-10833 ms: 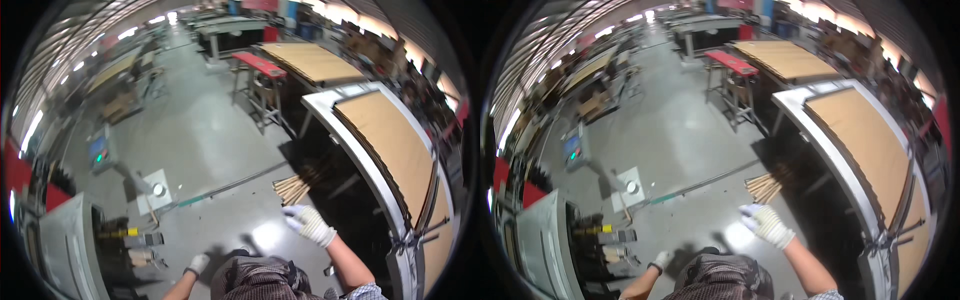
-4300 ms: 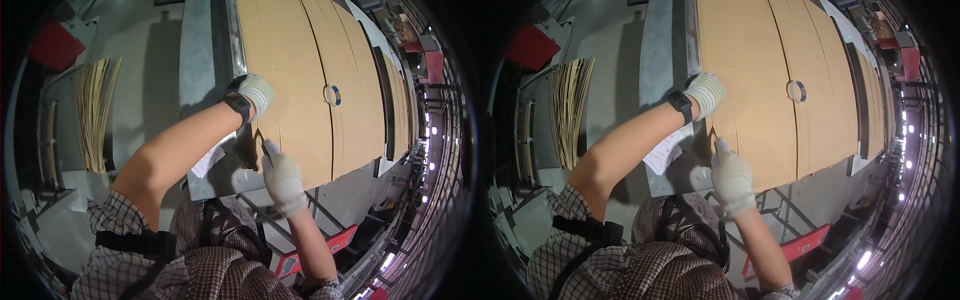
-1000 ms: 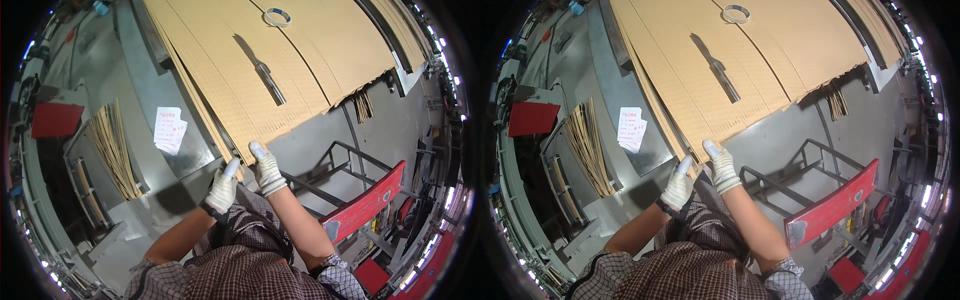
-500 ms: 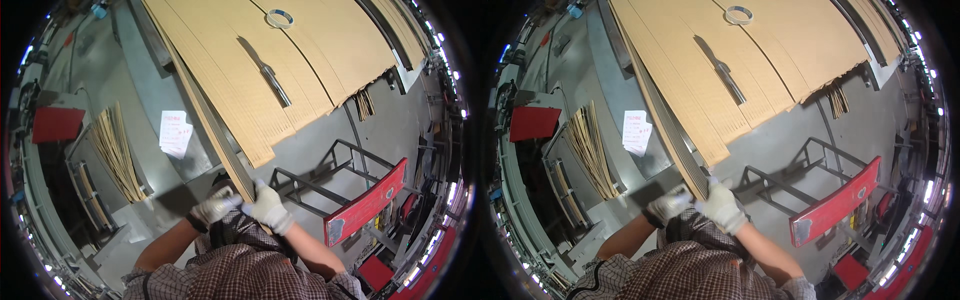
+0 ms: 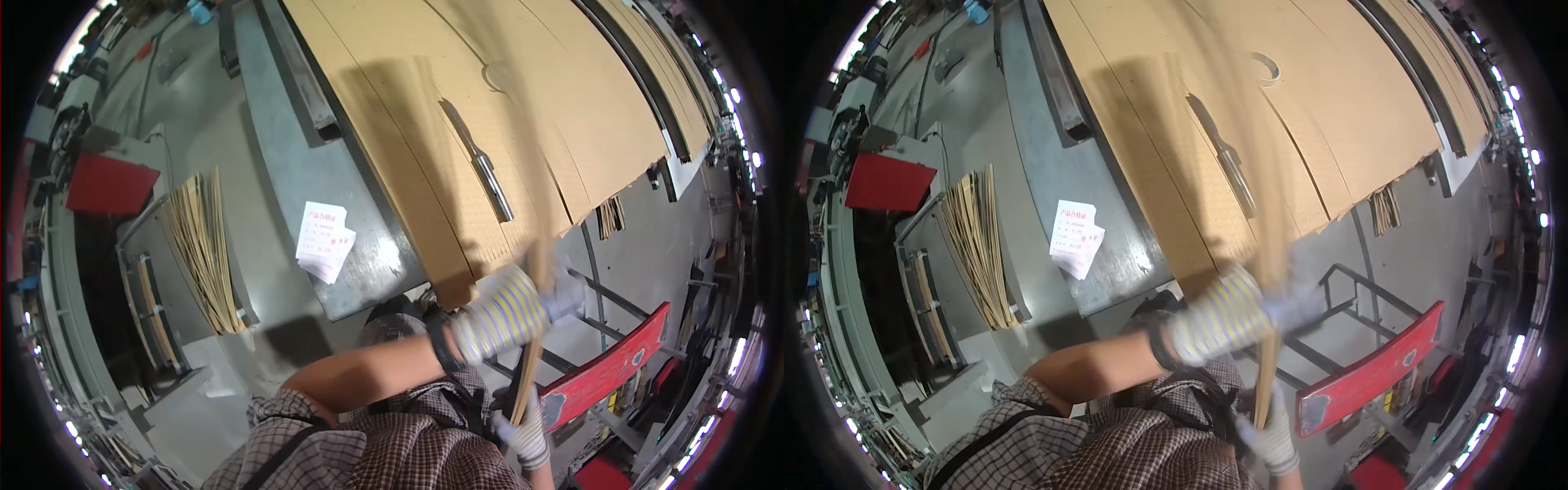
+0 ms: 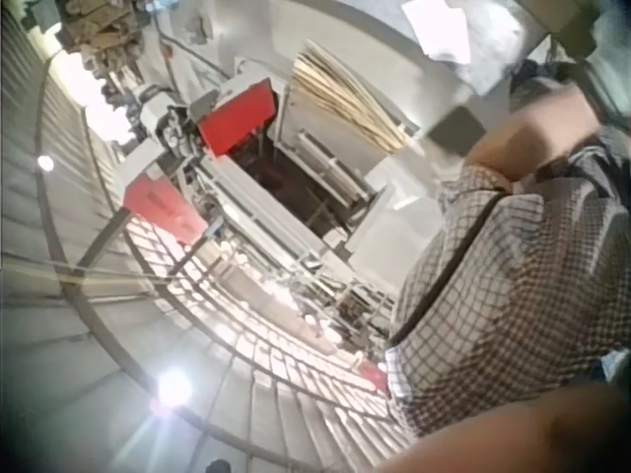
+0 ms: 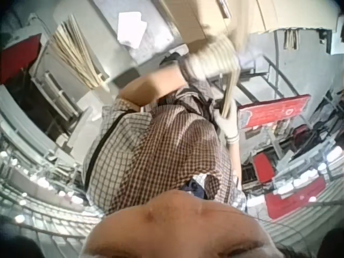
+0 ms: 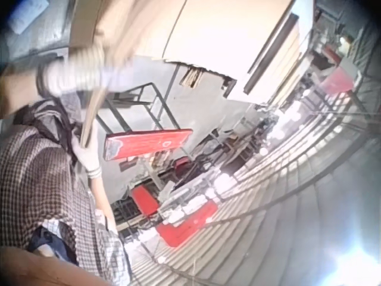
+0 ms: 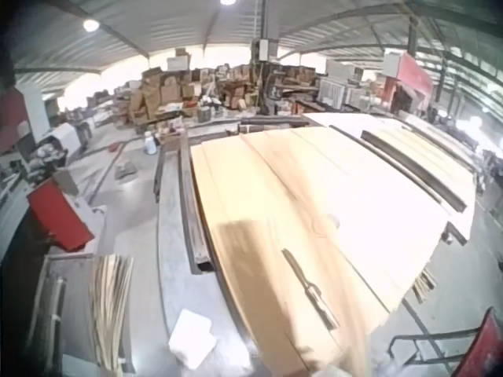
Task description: The person is sorting, labeling, and packaging thin wooden or cardboard strips in an industrial setting.
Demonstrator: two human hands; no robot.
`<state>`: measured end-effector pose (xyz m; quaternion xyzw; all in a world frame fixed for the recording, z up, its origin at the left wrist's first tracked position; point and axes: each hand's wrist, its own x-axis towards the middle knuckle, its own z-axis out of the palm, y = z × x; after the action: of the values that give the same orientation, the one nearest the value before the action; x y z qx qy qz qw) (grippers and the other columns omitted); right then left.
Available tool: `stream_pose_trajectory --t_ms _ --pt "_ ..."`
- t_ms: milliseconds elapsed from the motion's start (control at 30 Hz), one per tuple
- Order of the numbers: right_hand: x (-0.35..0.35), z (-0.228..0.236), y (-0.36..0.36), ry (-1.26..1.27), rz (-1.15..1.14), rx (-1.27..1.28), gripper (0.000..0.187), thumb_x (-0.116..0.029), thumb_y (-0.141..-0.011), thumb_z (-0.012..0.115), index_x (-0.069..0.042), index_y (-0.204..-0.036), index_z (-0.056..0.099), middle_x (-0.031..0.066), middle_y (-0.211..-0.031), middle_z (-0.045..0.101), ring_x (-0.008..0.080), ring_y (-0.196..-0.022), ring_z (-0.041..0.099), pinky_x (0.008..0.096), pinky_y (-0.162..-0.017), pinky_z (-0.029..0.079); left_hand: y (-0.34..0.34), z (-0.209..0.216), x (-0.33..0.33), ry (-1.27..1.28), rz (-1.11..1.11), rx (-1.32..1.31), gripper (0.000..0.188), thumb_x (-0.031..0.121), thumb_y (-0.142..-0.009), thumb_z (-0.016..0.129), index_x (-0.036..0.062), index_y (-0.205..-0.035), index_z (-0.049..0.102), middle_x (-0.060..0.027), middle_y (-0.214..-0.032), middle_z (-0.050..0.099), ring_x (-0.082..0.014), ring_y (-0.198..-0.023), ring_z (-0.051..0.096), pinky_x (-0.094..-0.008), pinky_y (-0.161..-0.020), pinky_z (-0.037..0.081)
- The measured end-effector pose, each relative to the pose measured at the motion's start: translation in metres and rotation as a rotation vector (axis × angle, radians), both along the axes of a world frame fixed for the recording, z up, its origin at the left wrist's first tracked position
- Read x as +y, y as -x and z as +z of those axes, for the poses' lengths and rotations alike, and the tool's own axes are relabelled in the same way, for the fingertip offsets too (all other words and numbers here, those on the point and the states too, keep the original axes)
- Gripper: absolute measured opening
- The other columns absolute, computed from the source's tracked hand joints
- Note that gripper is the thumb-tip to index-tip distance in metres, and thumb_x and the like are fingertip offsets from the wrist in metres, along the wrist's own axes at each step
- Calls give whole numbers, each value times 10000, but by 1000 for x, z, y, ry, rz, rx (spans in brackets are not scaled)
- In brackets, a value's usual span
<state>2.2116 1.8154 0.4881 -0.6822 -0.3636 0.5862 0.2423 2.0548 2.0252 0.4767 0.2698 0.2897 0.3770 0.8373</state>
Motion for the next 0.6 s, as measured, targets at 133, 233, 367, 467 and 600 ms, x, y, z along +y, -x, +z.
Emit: stream_pose_trajectory --t_ms 133,233,367,467,600 --pt "29 13 -23 -64 -238 -32 614 -97 -753 722 15 -1274 419 48 -837 592 166 -723 632 298 -695 546 8 -22 -18 -846 161 682 1178 424 -743 797 -32 -1521 39 -317 -1525 214 -424 -1448 189 -442 -1186 187" --pt "14 16 -71 -123 -468 -92 650 -121 -735 718 13 -1299 423 30 -803 557 159 -663 607 294 -617 527 71 -32 -10 -340 494 658 867 171 -810 711 -53 -1472 197 -253 -1297 463 -364 -1216 484 -445 -1044 392" --pt "10 9 -102 -213 -654 -62 460 -88 -763 671 -54 -1184 487 23 -841 543 133 -654 568 290 -603 504 99 -95 -52 97 424 626 669 123 -942 610 1 -1487 244 -114 -1376 355 -169 -1248 365 -289 -1067 321" --pt "-15 -16 -159 -39 -847 38 322 -27 -793 625 -79 -1089 510 17 -825 554 135 -659 546 305 -621 500 69 -109 -48 75 448 645 707 144 -944 621 -32 -1491 210 -90 -1299 433 -163 -1180 411 -262 -1020 351" --pt "-47 -47 -216 141 -833 -28 257 -67 -784 646 -55 -1019 543 65 -790 595 233 -669 634 373 -599 557 37 -142 -47 -155 465 909 745 128 -934 624 -64 -1493 172 -152 -1405 398 -205 -1256 395 -315 -1075 327"
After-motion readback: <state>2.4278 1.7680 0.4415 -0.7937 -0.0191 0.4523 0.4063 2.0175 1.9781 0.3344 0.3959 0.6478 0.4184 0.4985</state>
